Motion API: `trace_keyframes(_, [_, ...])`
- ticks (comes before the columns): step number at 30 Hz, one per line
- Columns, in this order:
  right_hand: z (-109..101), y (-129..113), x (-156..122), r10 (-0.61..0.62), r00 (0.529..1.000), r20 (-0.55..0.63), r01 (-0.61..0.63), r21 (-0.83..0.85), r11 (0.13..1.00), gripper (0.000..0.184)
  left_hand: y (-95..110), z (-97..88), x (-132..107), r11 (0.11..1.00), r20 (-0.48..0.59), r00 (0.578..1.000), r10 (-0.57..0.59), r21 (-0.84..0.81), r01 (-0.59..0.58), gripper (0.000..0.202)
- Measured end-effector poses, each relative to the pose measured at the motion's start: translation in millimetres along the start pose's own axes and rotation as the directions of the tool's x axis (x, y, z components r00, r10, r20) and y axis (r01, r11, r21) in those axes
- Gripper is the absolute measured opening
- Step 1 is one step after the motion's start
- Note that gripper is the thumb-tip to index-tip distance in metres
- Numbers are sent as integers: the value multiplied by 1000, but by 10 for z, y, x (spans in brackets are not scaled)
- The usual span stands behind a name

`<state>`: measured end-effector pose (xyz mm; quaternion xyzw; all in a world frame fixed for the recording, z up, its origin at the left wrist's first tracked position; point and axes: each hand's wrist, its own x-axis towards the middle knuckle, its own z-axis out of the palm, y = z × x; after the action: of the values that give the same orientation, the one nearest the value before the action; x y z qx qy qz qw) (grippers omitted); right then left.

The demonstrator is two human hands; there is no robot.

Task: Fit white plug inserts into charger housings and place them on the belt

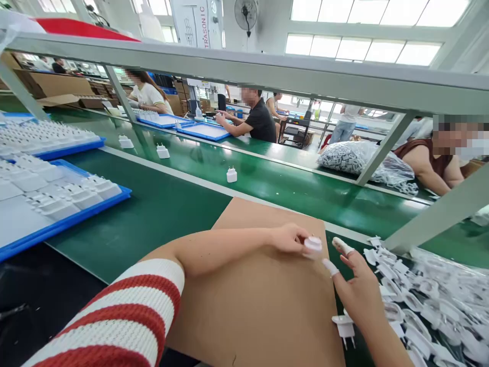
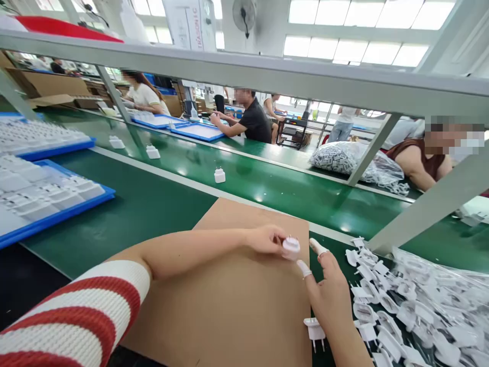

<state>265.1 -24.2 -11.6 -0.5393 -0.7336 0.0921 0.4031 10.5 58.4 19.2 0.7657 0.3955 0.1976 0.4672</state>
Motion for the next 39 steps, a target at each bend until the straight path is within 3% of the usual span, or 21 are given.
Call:
trace_keyframes(1, [-8, 26, 20, 29, 999, -26, -29, 19, 999, 58, -26, -96, 39, 999, -116, 993, -27, 24, 30, 32])
trace_keyframes(3, [-21, 57, 52, 82, 995, -54, -81, 29, 996, 57, -101, -364, 110, 992, -349, 933, -85, 56, 111, 34])
trace_keyframes(7, [-25, 18, 53, 105, 993, -46, -104, 13, 994, 50, -357, -994, 172, 943, -721, 667, -186, 59, 327, 35])
trace_keyframes(9, [-22, -41, 26, 91, 994, -53, -90, 22, 996, 48, -518, -1228, 181, 908, -810, 544, -217, 37, 417, 38])
trace_keyframes(11, [-16, -115, 0, 48, 996, -77, -47, 21, 999, 43, -659, -1360, 195, 874, -851, 465, -246, 12, 485, 40])
trace_keyframes(15, [22, -242, -2, -86, 991, -100, 87, 10, 996, 34, -768, -1355, 221, 831, -901, 370, -226, 20, 556, 68])
trace_keyframes(17, [56, -258, 35, -99, 989, -113, 101, 14, 995, 35, -761, -1285, 216, 838, -932, 336, -135, 74, 541, 83])
trace_keyframes(20, [91, -235, 117, -54, 991, -126, 50, -34, 998, 37, -753, -1181, 208, 871, -928, 353, 115, 265, 414, 81])
trace_keyframes(23, [54, -235, 159, 6, 997, -80, -16, -120, 993, 40, -762, -1104, 214, 866, -850, 436, 295, 430, 253, 71])
trace_keyframes(25, [-38, -266, 113, 41, 999, -21, -44, -182, 982, 43, -771, -1080, 222, 860, -808, 477, 346, 476, 182, 66])
trace_keyframes(27, [-193, -296, -21, 75, 997, 12, -70, -263, 962, 47, -782, -1085, 233, 859, -795, 476, 375, 491, 145, 62])
trace_keyframes(31, [-593, -236, -555, 207, 971, -119, -239, -510, 826, 47, -806, -1147, 255, 882, -814, 452, 364, 458, 115, 62])
trace_keyframes(33, [-740, -131, -865, 316, 919, -235, -393, -590, 705, 44, -807, -1167, 261, 911, -833, 455, 315, 399, 101, 63])
trace_keyframes(36, [-788, 64, -1179, 503, 770, -392, -636, -540, 552, 44, -792, -1158, 263, 945, -861, 447, 244, 315, 91, 60])
trace_keyframes(38, [-712, 173, -1233, 569, 709, -417, -702, -495, 512, 44, -781, -1136, 257, 948, -861, 448, 243, 309, 81, 58])
trace_keyframes(39, [-654, 212, -1218, 583, 701, -411, -710, -484, 512, 44, -779, -1126, 252, 946, -857, 451, 250, 315, 74, 58])
